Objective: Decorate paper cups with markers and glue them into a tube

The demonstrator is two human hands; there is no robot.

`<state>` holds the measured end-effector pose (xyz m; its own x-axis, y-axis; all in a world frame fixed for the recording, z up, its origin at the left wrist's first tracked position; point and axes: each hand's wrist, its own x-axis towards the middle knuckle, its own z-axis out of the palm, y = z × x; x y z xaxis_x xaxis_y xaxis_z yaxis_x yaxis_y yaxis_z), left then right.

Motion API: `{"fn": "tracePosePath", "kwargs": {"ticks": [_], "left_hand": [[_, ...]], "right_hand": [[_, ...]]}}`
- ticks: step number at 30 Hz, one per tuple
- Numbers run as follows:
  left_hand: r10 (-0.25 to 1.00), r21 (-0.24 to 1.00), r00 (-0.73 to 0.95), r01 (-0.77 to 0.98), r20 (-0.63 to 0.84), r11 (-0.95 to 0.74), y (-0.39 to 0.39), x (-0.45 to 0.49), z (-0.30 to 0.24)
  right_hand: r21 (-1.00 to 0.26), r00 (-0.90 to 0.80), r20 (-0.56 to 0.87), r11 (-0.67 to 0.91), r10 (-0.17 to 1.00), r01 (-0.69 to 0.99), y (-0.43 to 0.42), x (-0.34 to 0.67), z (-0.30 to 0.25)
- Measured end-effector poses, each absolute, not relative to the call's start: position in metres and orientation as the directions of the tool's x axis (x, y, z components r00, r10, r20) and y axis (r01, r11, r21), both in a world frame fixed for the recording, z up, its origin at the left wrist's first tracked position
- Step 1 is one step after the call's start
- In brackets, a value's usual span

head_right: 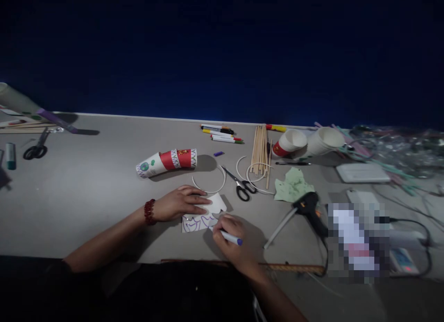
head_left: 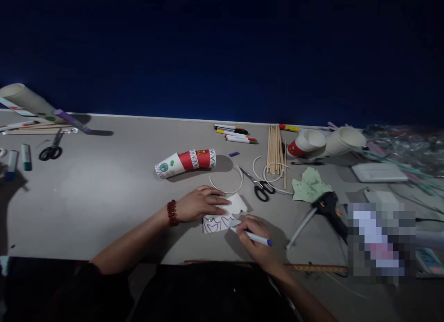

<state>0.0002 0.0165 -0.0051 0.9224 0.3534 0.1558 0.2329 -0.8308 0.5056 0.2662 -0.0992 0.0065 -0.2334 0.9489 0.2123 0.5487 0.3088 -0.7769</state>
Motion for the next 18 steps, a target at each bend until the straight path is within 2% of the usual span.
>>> {"fn": "tracePosePath", "kwargs": {"ticks": [18], "left_hand": [[0.347, 0.478, 0.917, 0.218, 0.199, -0.851, 0.0162, -0.0013, -0.0067]], "right_hand": [[-0.767, -0.105, 0.33, 0.331, 0.938, 0.549, -0.0973, 0.2619, 0.01]]}}
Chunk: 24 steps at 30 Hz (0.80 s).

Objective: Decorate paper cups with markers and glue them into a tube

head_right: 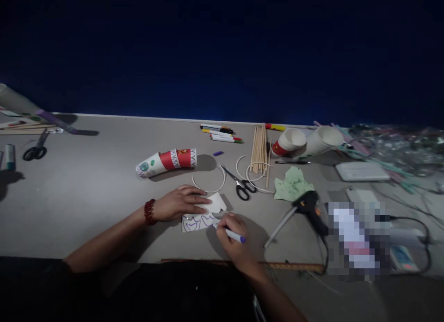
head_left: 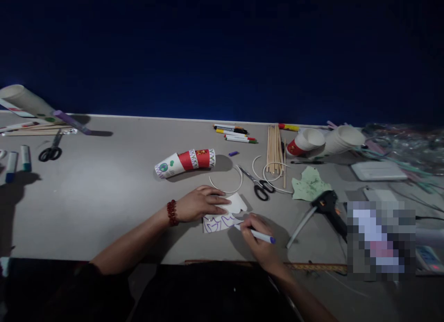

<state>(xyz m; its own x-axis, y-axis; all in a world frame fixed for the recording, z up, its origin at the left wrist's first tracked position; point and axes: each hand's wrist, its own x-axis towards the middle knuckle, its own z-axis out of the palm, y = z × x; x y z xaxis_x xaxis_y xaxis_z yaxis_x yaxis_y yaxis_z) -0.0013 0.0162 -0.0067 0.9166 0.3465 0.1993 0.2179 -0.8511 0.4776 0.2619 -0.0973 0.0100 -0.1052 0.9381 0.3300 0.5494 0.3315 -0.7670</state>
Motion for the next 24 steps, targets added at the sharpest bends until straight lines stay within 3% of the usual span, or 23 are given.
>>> {"fn": "tracePosePath", "kwargs": {"ticks": [24], "left_hand": [[0.34, 0.48, 0.924, 0.221, 0.175, -0.849, 0.0168, -0.0009, -0.0058]], "right_hand": [[-0.794, 0.036, 0.326, 0.253, 0.945, 0.553, -0.0963, 0.2615, 0.0051]]}}
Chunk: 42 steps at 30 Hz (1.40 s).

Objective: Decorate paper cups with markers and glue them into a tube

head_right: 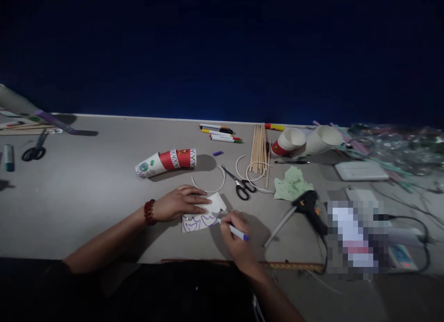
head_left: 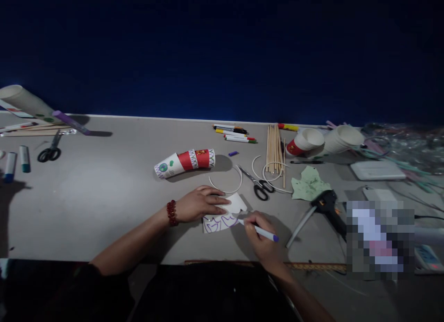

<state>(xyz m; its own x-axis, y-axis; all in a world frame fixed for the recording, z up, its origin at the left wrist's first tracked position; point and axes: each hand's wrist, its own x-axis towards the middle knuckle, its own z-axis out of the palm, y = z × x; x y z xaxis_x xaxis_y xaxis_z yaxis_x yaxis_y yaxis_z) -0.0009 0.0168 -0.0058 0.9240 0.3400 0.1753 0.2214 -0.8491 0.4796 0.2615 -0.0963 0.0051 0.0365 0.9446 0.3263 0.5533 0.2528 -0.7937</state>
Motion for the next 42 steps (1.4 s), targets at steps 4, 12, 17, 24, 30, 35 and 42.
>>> {"fn": "tracePosePath", "kwargs": {"ticks": [4, 12, 17, 24, 30, 35, 42], "left_hand": [[0.335, 0.482, 0.924, 0.212, 0.184, -0.85, 0.0169, -0.0011, -0.0052], [0.354, 0.488, 0.92, 0.234, 0.168, -0.841, 0.0161, -0.0008, -0.0062], [0.337, 0.485, 0.92, 0.206, 0.2, -0.85, 0.0166, -0.001, -0.0058], [0.337, 0.472, 0.92, 0.212, 0.199, -0.856, 0.0167, -0.0007, -0.0062], [0.343, 0.484, 0.92, 0.218, 0.187, -0.847, 0.0165, -0.0008, -0.0058], [0.35, 0.487, 0.92, 0.229, 0.174, -0.843, 0.0166, -0.0012, -0.0065], [0.347, 0.49, 0.922, 0.226, 0.171, -0.842, 0.0168, -0.0008, -0.0055]], "right_hand": [[-0.805, 0.058, 0.347, 0.265, 0.936, 0.532, -0.0969, 0.2621, 0.0033], [-0.821, 0.017, 0.371, 0.32, 0.928, 0.474, -0.0952, 0.262, 0.0023], [-0.794, -0.055, 0.318, 0.298, 0.947, 0.53, -0.0937, 0.2626, 0.0038], [-0.78, -0.033, 0.311, 0.274, 0.95, 0.563, -0.095, 0.2623, 0.0036], [-0.802, 0.009, 0.337, 0.282, 0.942, 0.526, -0.0957, 0.2626, 0.0022], [-0.788, -0.021, 0.334, 0.291, 0.942, 0.543, -0.0934, 0.262, 0.0076], [-0.83, 0.063, 0.362, 0.291, 0.93, 0.475, -0.0977, 0.2628, 0.0038]]}}
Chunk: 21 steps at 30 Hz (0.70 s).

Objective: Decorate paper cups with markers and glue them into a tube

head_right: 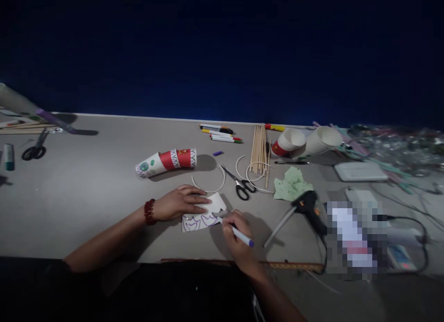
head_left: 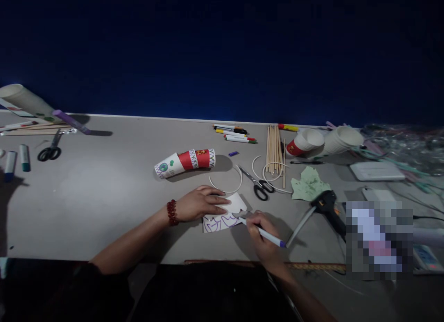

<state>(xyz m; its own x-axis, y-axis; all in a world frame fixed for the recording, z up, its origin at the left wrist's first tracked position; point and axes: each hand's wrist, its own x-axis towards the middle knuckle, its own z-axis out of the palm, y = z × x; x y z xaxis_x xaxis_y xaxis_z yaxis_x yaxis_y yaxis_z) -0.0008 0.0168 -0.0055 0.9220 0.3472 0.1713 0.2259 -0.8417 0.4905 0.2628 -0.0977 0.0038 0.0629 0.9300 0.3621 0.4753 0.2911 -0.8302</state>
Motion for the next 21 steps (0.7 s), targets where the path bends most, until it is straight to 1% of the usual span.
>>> {"fn": "tracePosePath", "kwargs": {"ticks": [2, 5, 11, 15, 21], "left_hand": [[0.351, 0.492, 0.919, 0.226, 0.179, -0.841, 0.017, -0.001, -0.006], [0.351, 0.488, 0.918, 0.223, 0.187, -0.844, 0.016, -0.001, -0.007], [0.352, 0.49, 0.917, 0.223, 0.189, -0.843, 0.016, -0.001, -0.005], [0.352, 0.483, 0.915, 0.222, 0.196, -0.847, 0.016, 0.0, -0.005], [0.348, 0.49, 0.917, 0.216, 0.194, -0.844, 0.016, -0.001, -0.005]], "right_hand": [[-0.841, 0.074, 0.389, 0.322, 0.918, 0.435, -0.099, 0.263, 0.001], [-0.842, 0.032, 0.4, 0.353, 0.916, 0.408, -0.099, 0.262, 0.001], [-0.786, -0.093, 0.378, 0.373, 0.921, 0.493, -0.098, 0.261, 0.011], [-0.76, -0.2, 0.325, 0.381, 0.924, 0.527, -0.096, 0.262, 0.011], [-0.77, -0.24, 0.265, 0.355, 0.934, 0.53, -0.094, 0.264, 0.0]]}}
